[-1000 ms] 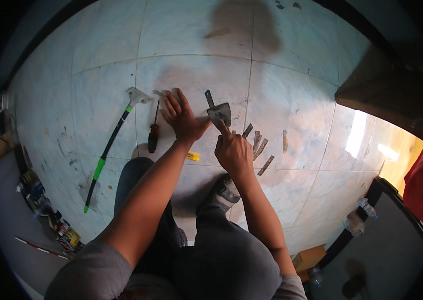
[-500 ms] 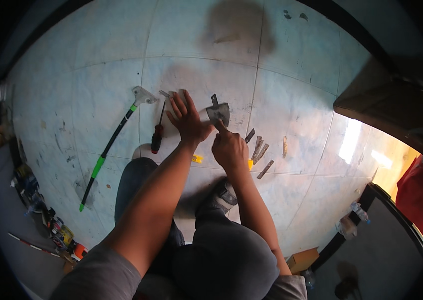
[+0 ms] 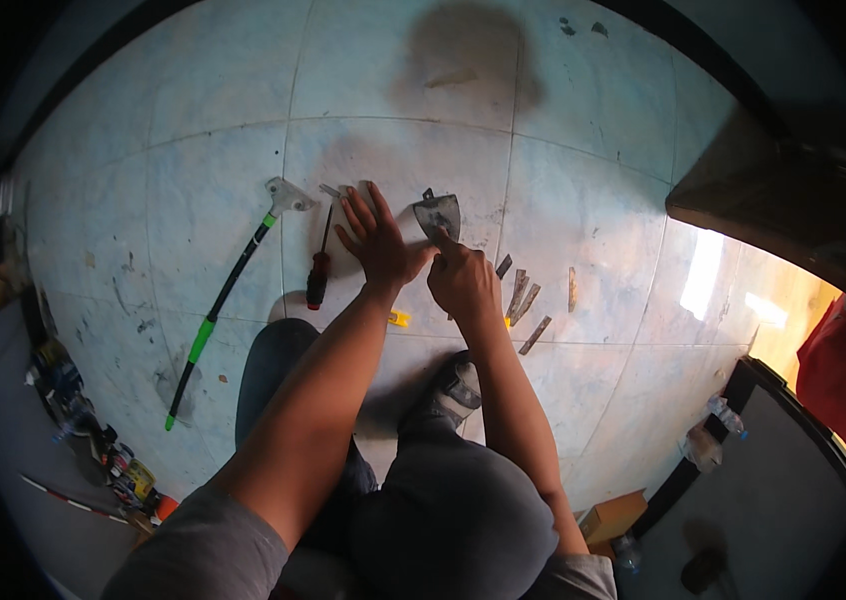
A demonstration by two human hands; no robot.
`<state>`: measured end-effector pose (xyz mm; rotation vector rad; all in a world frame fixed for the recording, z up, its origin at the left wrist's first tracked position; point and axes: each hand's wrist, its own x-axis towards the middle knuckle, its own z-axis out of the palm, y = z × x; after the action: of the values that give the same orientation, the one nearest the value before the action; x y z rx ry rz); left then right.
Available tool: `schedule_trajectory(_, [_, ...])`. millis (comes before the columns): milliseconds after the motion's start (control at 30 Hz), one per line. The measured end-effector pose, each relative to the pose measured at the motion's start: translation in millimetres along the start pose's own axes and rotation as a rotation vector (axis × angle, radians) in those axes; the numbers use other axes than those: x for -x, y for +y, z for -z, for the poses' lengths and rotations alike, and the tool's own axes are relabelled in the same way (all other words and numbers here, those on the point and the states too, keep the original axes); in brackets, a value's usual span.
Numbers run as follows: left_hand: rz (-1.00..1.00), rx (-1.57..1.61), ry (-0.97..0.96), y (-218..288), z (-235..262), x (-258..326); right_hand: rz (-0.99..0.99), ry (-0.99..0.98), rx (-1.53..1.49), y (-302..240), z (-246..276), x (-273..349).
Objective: The person selects a metal blade from a collection on the floor, aligns it with the head of a long-handled scraper, and uses a screwdriver to tighten the screw and secure the blade.
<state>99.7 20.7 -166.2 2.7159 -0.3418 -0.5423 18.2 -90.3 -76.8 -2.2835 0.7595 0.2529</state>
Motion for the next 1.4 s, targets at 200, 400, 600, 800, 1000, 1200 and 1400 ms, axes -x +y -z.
schedule_trajectory(200, [0.009, 0.023, -0.004, 6.4, 6.1, -2.1, -0.083, -0.043, 0.066, -4.9, 2.1, -2.5])
schedule_trajectory(400, [0.058, -0.018, -0.1, 14.6, 16.2, -0.7, -0.101, -0.082, 0.042, -2.6, 7.8, 3.8])
schedule_trajectory(600, [0.061, -0.058, -0.072, 14.1, 14.1, -2.7, -0.109, -0.089, 0.022, -10.8, 14.2, -2.0])
schedule_trajectory(800, [0.057, -0.089, -0.006, 2.0, 8.2, -4.1, -0.007, 0.081, -0.074, -14.0, -3.2, -12.3])
schedule_trajectory(1000, [0.039, 0.038, -0.016, 9.3, 17.0, -0.4, -0.032, 0.04, -0.119, 1.4, 17.0, 12.9])
schedule_trajectory(1200, [0.009, 0.027, 0.096, -2.4, -0.1, -0.2, -0.004, -0.049, 0.035, 7.3, 14.4, 34.4])
schedule_trajectory(1400, [-0.036, 0.033, 0.167, -0.4, -6.6, 0.7, -0.04, -0.065, 0.105, -4.7, 12.6, 34.9])
